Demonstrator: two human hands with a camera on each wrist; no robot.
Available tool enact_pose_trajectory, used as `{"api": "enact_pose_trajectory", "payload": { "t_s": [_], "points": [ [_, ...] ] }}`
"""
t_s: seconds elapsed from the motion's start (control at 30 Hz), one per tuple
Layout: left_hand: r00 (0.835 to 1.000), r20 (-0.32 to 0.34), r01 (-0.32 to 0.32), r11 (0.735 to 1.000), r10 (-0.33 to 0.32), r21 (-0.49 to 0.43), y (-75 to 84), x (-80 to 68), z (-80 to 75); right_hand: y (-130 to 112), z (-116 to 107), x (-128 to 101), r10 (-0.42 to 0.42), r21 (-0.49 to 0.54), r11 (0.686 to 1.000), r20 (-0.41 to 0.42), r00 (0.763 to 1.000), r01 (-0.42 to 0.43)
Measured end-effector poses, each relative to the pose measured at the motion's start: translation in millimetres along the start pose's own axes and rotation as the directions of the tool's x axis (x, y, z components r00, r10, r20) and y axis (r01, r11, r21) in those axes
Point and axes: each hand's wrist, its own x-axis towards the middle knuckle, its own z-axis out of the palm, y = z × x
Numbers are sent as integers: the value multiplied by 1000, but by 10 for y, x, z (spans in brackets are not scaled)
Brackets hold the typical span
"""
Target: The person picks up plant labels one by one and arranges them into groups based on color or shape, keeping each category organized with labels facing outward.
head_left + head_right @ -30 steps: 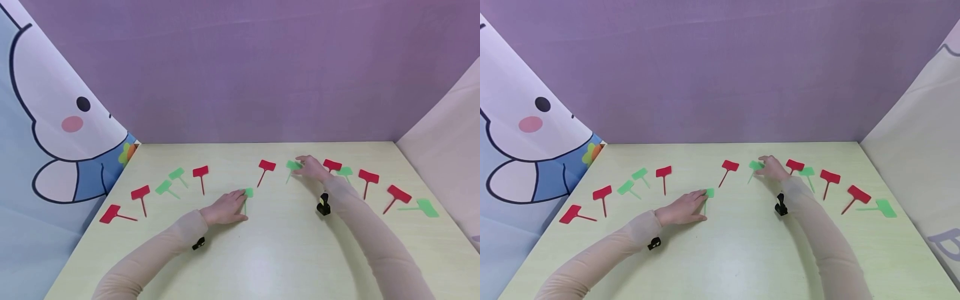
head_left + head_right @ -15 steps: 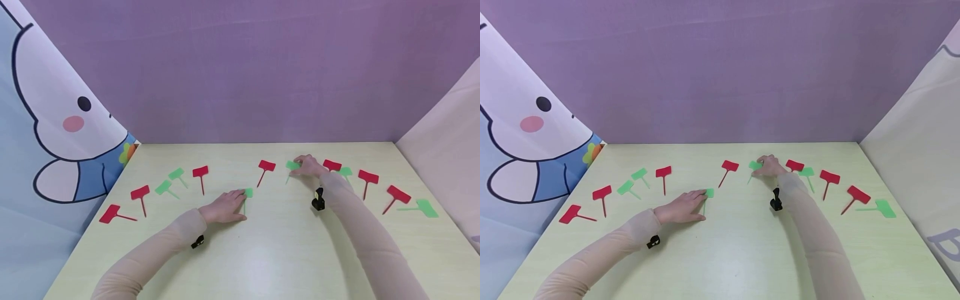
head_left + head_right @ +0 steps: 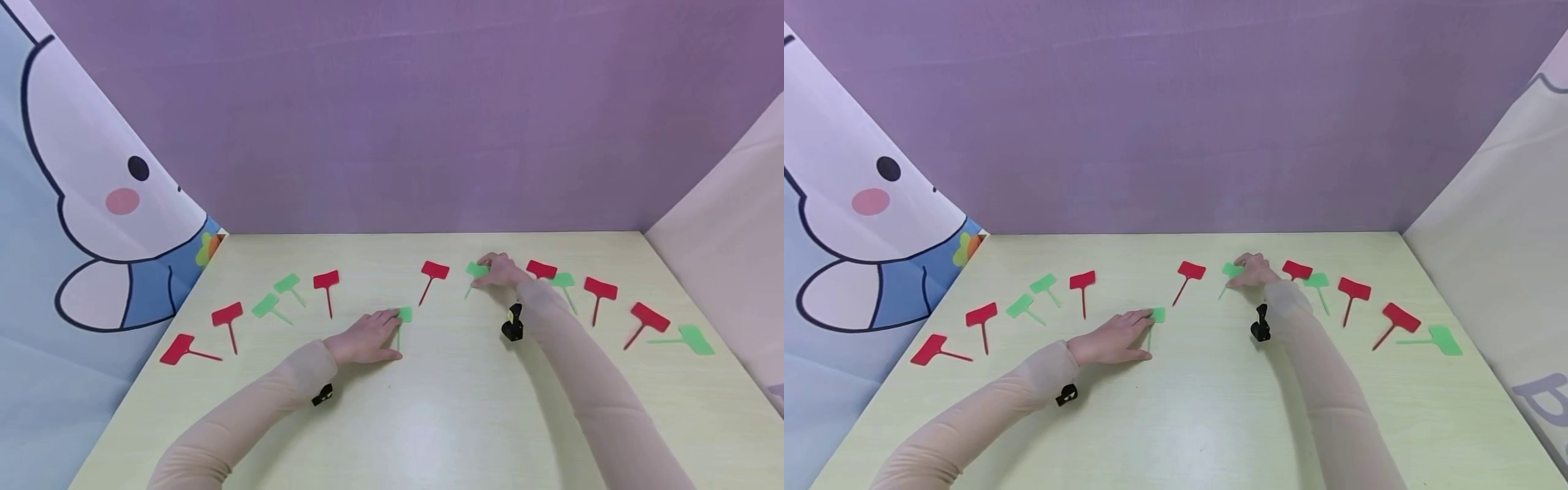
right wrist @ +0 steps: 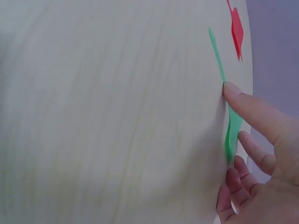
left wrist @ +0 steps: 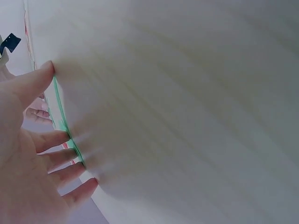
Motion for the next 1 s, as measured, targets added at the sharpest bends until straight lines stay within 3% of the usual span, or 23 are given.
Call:
{"api": "enact_pose_trajectory", "payload": {
  "t_s": [0.37, 0.73, 1.0],
  "points": [
    [1000, 3, 0, 1000, 0, -1, -2, 11, 13, -31, -29, -12, 50, 2, 999, 36, 998, -51],
    [1000, -3, -15, 1000, 15, 3, -5, 19, 24, -53, -37, -30, 29, 49, 998, 87, 996, -33],
    [999, -18, -32, 999, 32, -16, 2, -7, 14, -65, -44, -25, 11, 54, 998, 77, 997, -15]
  ]
}}
